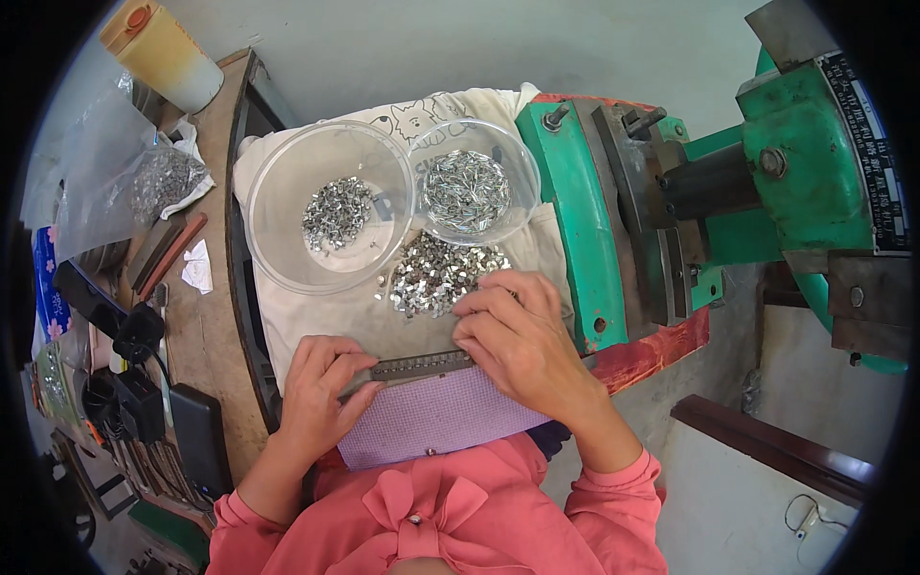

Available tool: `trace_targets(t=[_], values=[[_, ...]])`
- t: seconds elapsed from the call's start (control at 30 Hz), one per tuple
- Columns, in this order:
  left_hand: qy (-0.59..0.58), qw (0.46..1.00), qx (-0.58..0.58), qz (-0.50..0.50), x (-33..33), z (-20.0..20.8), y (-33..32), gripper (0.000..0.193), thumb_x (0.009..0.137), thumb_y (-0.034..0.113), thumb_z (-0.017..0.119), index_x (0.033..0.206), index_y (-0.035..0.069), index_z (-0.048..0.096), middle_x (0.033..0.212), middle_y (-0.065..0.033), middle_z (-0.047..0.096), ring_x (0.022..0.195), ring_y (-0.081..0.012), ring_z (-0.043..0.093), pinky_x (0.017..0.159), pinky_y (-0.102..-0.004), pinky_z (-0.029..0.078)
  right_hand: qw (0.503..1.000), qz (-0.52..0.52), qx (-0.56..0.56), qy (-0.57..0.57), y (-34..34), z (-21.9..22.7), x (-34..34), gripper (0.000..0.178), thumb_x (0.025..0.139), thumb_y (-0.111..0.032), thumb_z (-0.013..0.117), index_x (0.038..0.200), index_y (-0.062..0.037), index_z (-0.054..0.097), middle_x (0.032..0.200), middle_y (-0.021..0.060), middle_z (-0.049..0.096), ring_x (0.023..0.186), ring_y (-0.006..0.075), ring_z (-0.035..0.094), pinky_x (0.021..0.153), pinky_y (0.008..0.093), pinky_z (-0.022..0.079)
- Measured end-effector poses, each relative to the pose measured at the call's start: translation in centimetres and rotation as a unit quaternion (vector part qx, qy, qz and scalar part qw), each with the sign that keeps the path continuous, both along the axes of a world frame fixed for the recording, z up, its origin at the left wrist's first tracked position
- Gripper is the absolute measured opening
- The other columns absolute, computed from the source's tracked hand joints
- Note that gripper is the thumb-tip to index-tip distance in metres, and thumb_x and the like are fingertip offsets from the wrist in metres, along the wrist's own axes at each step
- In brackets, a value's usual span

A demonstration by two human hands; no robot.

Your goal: The person places small silver metal pieces into a long metal tray with slots. They then insert the tray into a green press machine and operate the lever to process the parts. The person removes the tray and repeats the process of filling and pressing.

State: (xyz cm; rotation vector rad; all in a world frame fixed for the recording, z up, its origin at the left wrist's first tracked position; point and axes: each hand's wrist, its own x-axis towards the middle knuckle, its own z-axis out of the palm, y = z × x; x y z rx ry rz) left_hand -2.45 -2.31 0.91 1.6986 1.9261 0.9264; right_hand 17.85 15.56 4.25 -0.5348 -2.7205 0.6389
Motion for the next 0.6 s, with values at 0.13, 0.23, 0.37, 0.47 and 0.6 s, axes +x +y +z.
trace_targets(t=[0.13, 0.23, 0.37, 0.47, 0.6], values=[[-0.001, 1.000, -0.004, -0.002, 0.0, 0.1, -0.1, 0.035, 0.068, 0.006, 0.083, 0.101, 0.004, 0.069, 0.104, -0.0106, 0.064, 0.097, -0.0325, 0.058, 0.083, -0.0415, 0.049, 1.000, -0.005, -0.003, -0.006, -1.5, -0.3, 1.1, 0.016, 0.077, -0.010, 0.078, 0.090, -0.0097, 0.068, 0.110, 0.0000, 0.065, 0.118, 0.0274, 0.054, 0.102, 0.0457, 0.038], [0.000, 1.000, -0.002, -0.002, 0.0, 0.0, -0.1, 0.035, 0.069, 0.006, 0.083, 0.101, 0.004, 0.069, 0.104, -0.0106, 0.063, 0.097, -0.0326, 0.057, 0.083, -0.0415, 0.049, 1.000, -0.010, 0.015, -0.009, -2.3, -1.2, 1.3, 0.017, 0.076, -0.010, 0.079, 0.089, -0.0102, 0.068, 0.110, -0.0006, 0.065, 0.118, 0.0266, 0.054, 0.102, 0.0460, 0.038], [0.000, 1.000, -0.001, -0.001, 0.0, -0.2, 0.0, 0.035, 0.069, 0.006, 0.082, 0.101, 0.004, 0.069, 0.104, -0.0106, 0.063, 0.097, -0.0325, 0.057, 0.083, -0.0414, 0.049, 0.998, -0.023, 0.065, -0.003, -2.8, -1.7, 1.3, 0.019, 0.074, -0.012, 0.081, 0.089, -0.0111, 0.069, 0.109, -0.0012, 0.065, 0.118, 0.0254, 0.054, 0.103, 0.0467, 0.038], [0.000, 1.000, -0.002, 0.000, 0.0, -0.1, -0.1, 0.034, 0.069, 0.006, 0.082, 0.101, 0.004, 0.069, 0.104, -0.0106, 0.063, 0.097, -0.0325, 0.057, 0.083, -0.0414, 0.049, 0.996, -0.030, 0.082, 0.005, -3.0, -1.3, 1.4, 0.020, 0.072, -0.014, 0.082, 0.088, -0.0123, 0.071, 0.108, -0.0016, 0.066, 0.116, 0.0248, 0.055, 0.103, 0.0471, 0.038], [-0.002, 1.000, 0.001, -0.001, 0.0, -0.1, -0.1, 0.034, 0.070, 0.006, 0.082, 0.101, 0.004, 0.069, 0.104, -0.0107, 0.063, 0.097, -0.0325, 0.057, 0.083, -0.0415, 0.049, 0.996, -0.033, 0.077, 0.026, -3.8, -0.8, 1.8, 0.021, 0.069, -0.015, 0.084, 0.088, -0.0143, 0.075, 0.106, -0.0015, 0.066, 0.109, 0.0242, 0.058, 0.100, 0.0467, 0.041]])
